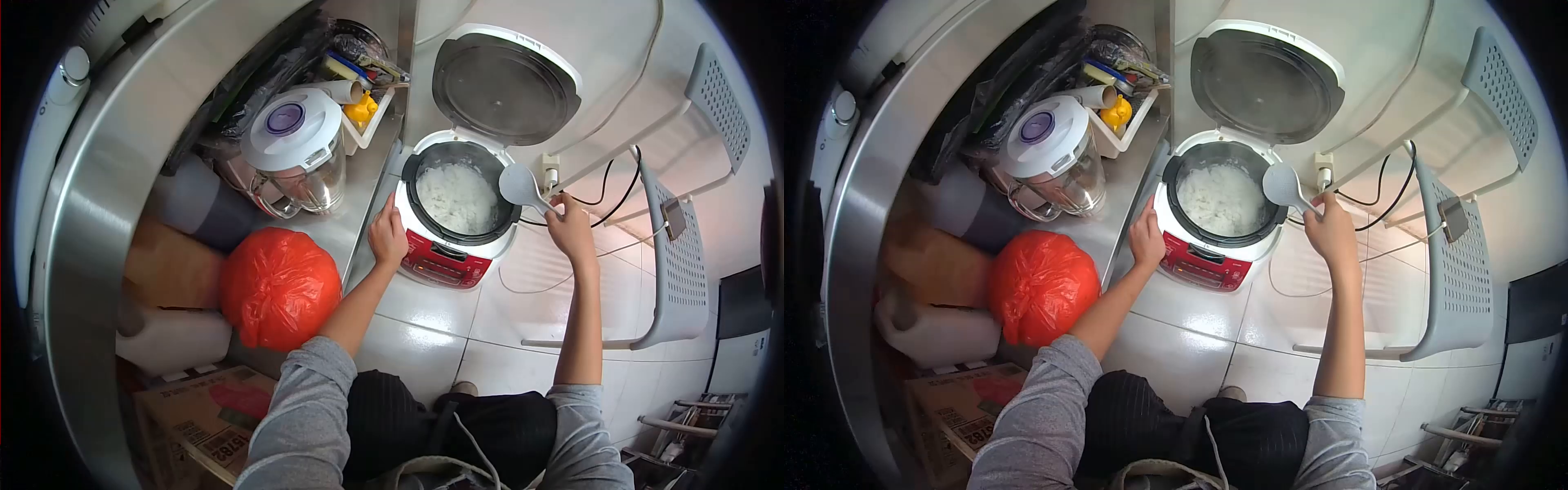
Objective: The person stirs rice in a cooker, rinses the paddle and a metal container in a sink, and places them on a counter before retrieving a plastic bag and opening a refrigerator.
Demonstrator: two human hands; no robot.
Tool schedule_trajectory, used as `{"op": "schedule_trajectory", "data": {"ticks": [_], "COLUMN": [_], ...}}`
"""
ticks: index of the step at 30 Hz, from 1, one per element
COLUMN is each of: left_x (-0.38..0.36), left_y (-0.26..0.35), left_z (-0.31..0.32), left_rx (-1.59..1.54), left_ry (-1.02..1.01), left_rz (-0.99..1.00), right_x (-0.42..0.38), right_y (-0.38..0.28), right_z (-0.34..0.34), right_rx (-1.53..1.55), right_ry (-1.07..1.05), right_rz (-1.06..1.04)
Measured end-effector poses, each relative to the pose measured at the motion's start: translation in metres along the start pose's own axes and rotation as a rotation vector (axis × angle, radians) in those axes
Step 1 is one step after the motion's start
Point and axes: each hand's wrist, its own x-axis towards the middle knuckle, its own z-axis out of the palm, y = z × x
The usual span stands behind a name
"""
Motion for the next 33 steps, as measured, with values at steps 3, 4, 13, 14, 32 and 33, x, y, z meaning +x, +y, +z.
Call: {"op": "schedule_trajectory", "data": {"ticks": [3,4,13,14,32,33], "left_x": [0.0,0.0,0.0,0.0,0.0,0.0], "left_y": [0.001,0.001,0.0,0.001,0.006,0.005], "left_z": [-0.001,-0.001,-0.001,-0.001,-0.005,-0.005], "left_rx": [0.0,0.004,0.008,0.008,-0.002,-0.003], "left_ry": [-0.02,-0.028,-0.03,-0.03,-0.075,-0.075], "left_rz": [-0.021,-0.03,-0.028,-0.028,-0.073,-0.073], "right_x": [-0.001,-0.001,-0.001,-0.001,-0.003,-0.003], "right_y": [-0.001,-0.002,-0.002,-0.001,-0.002,-0.003], "right_z": [-0.001,-0.001,-0.001,-0.001,-0.002,-0.003], "right_rx": [-0.006,0.0,-0.006,-0.005,0.005,0.004], "right_ry": [-0.002,-0.003,-0.014,-0.014,-0.055,-0.054], "right_rz": [-0.007,-0.009,-0.018,-0.018,0.012,0.012]}}
